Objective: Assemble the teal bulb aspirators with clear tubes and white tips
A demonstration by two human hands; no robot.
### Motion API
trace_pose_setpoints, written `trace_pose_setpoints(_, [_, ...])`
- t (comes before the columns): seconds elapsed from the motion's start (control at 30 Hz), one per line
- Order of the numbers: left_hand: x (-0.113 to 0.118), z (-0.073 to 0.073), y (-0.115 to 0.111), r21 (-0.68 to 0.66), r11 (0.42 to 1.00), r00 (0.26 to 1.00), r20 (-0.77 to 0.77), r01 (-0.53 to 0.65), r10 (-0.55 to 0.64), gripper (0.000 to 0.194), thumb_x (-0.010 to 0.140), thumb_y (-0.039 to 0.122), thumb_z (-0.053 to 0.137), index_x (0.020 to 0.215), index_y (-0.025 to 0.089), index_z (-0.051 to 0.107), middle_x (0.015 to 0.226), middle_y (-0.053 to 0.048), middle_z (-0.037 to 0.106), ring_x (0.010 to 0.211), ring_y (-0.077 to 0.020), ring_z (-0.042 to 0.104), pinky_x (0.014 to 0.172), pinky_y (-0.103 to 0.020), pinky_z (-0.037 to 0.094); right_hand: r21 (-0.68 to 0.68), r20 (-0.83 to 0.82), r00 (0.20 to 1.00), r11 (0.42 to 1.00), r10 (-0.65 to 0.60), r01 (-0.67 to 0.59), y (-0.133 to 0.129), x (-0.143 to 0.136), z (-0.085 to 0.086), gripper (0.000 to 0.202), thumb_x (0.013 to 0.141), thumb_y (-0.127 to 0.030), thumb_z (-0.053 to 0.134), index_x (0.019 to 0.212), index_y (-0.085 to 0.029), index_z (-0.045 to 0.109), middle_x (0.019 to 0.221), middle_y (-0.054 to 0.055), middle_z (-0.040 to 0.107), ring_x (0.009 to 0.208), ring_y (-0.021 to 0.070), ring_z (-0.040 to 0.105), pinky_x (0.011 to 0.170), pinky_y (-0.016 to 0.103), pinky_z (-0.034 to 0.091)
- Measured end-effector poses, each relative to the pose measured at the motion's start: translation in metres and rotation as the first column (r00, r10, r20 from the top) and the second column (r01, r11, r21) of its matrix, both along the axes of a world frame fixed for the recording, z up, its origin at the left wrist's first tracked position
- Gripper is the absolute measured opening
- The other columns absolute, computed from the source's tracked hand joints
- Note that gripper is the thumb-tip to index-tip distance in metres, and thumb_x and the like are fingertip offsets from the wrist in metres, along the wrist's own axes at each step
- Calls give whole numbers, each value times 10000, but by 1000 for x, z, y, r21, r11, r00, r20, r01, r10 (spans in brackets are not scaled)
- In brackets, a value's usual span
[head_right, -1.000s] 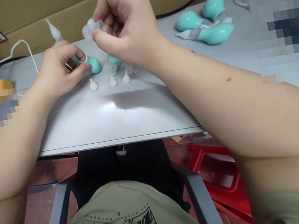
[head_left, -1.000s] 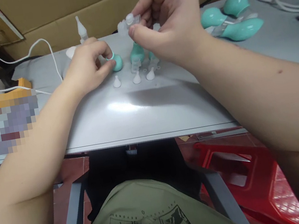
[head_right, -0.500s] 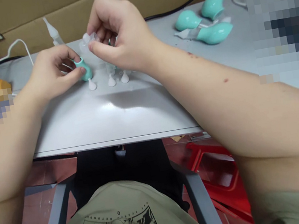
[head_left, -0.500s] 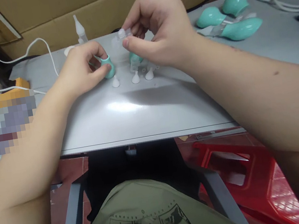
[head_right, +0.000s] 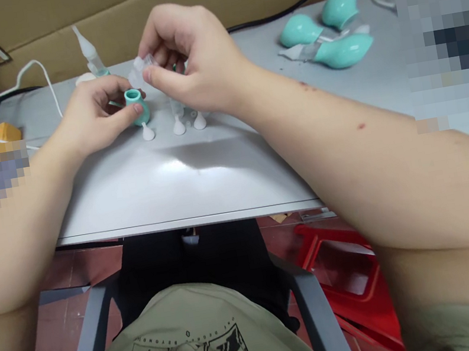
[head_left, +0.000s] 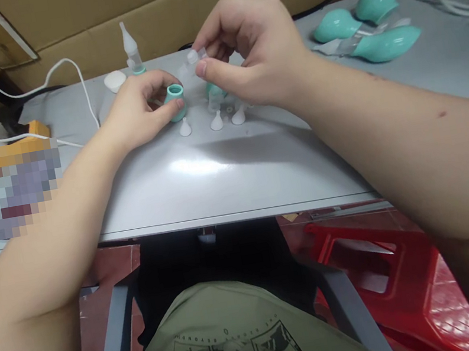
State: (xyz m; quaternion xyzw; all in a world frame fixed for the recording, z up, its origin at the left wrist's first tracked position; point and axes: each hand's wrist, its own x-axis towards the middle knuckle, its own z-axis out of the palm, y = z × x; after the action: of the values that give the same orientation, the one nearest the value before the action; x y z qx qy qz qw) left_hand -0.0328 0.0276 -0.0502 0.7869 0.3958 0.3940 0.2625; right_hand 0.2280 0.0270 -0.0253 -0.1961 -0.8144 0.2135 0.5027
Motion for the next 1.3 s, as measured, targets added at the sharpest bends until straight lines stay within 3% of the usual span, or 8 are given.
trace_pose_setpoints(0.13, [1,10,-7,-1,1000,999,41,23,-23,539,829,733,990,995,264,783,898,-5,735,817,-191,538,771,-418,447,80,-121,991,996,56,-47,17,-6,-9,280,835,-419,923,908,-252,712,833,17,711,733,183,668,626,332,495])
trace_pose_setpoints(0.27, [-1,19,-10,94,995,990,132,42,-54,647,782,855,981,999,283,771,936,-19,732,809,-193,551,698,-410,490,102,-186,977,991,104,-86,28,-10,-14,338,863,-505,888,943,-214,736,835,25,701,708,163,643,603,319,439])
trace_pose_setpoints(0.37, [1,27,-18,133,991,980,195,-1,-25,580,732,738,1049,943,264,791,910,-33,727,748,-193,584,616,-390,512,78,-199,974,993,108,-94,30,-13,-14,429,865,-618,875,920,-228,705,813,21,685,687,162,628,584,320,433])
trace_pose_setpoints(0.5, [4,32,-30,149,989,982,191,-18,-11,399,788,536,1043,916,224,830,891,-44,738,754,-199,613,672,-402,491,14,-268,950,987,159,-161,31,-20,-11,550,764,-736,889,840,-260,625,795,24,672,635,156,613,549,329,453])
trace_pose_setpoints(0.7, [3,30,-28,252,968,1000,19,-15,10,263,854,437,1007,977,267,849,823,19,701,735,-164,473,731,-403,427,-65,-271,950,982,153,-177,21,-23,-8,591,722,-751,905,819,-252,603,812,29,694,643,161,623,577,328,510])
trace_pose_setpoints(0.93, [10,35,-39,279,957,997,45,-77,67,134,842,253,926,919,332,850,894,15,745,868,-261,635,889,-455,488,4,-236,961,989,147,-151,27,-24,-19,637,746,-843,860,896,-261,647,846,45,704,663,177,608,566,365,405])
trace_pose_setpoints(1.13, [10,32,-34,353,929,993,1,-111,118,248,792,211,983,924,286,788,949,-3,770,958,-278,630,1002,-449,477,47,-238,959,988,154,-147,31,-23,-23,694,754,-899,862,934,-251,694,841,47,715,674,187,630,576,372,400])
trace_pose_setpoints(1.3, [8,29,-34,470,880,987,-90,-75,132,134,890,355,876,978,335,777,1016,-47,800,995,-354,666,989,-542,479,51,-213,958,981,192,-185,24,-14,-15,537,831,-709,951,944,-223,751,807,41,706,685,167,641,583,343,417])
